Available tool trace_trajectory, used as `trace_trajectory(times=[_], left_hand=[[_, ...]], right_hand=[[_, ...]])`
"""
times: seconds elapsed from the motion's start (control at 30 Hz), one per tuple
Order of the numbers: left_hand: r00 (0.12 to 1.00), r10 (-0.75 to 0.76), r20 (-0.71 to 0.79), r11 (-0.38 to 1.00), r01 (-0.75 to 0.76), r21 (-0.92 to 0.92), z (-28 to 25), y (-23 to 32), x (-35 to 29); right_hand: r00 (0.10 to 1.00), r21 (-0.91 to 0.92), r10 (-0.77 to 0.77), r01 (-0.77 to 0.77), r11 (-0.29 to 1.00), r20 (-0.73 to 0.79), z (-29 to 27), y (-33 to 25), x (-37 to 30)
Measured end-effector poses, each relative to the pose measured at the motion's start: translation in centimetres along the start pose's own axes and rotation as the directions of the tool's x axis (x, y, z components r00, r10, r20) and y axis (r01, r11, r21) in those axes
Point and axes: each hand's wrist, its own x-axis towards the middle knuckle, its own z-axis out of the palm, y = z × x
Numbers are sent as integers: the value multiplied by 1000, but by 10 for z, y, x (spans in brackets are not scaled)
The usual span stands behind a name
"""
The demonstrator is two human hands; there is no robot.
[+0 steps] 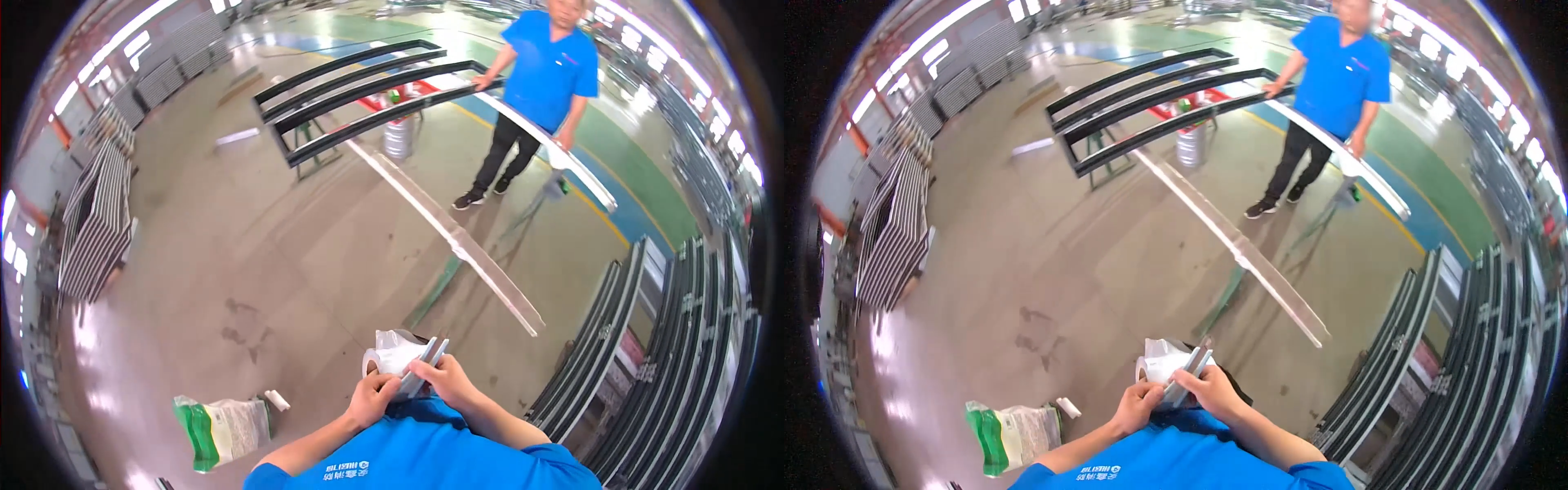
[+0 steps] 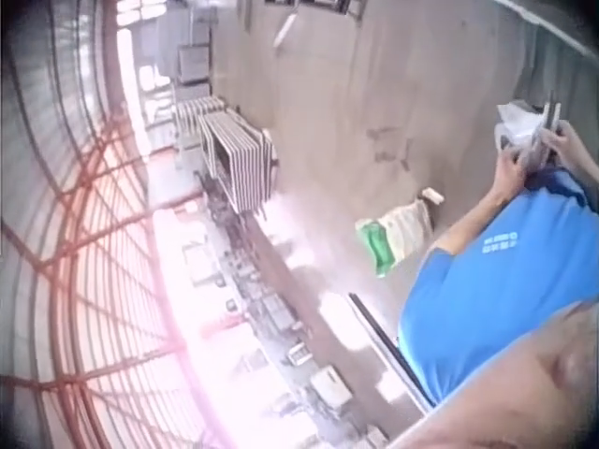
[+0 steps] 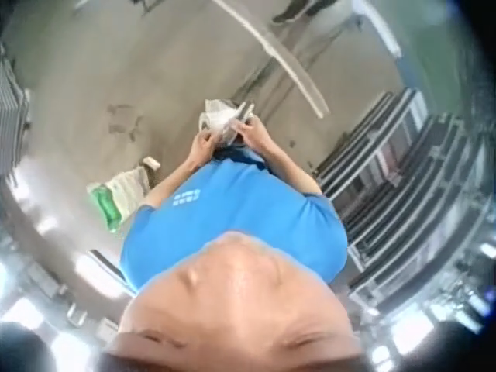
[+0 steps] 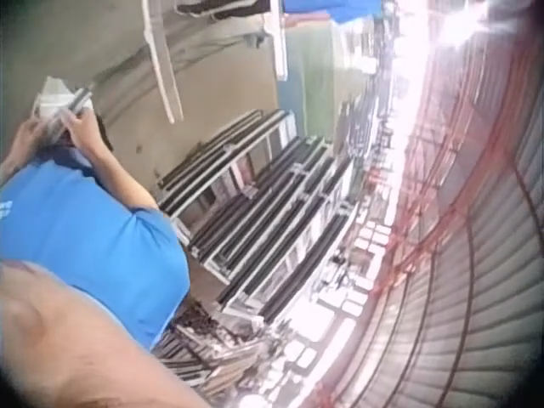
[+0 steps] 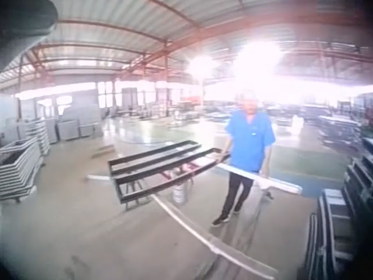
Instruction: Applying protective film or tape to metal window frames and cutting it to size.
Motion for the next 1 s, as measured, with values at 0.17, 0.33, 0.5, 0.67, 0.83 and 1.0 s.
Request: trace_trajectory(times=[0.17,0.33,0.5,0.67,0.83,1.0], left_hand=[[965,10,-261,975,-68,-212,-55,5,22],[929,56,-365,884,-216,-415,-119,12,76],[920,121,-373,868,-280,-410,-175,46,179],[948,211,-240,849,-299,-436,-222,120,289],[980,186,71,964,-168,-206,-265,189,384],[970,226,88,956,-238,173,-328,225,479]], right_hand=[[967,145,-250,254,956,-50,2,-22,80],[963,-52,-199,192,980,-184,-16,-49,159],[957,66,-266,260,963,116,-19,-78,244],[912,246,-391,354,903,125,-30,-169,322],[922,381,-334,386,840,-196,-51,-215,388],[867,348,-317,455,820,-385,-80,-258,420]])
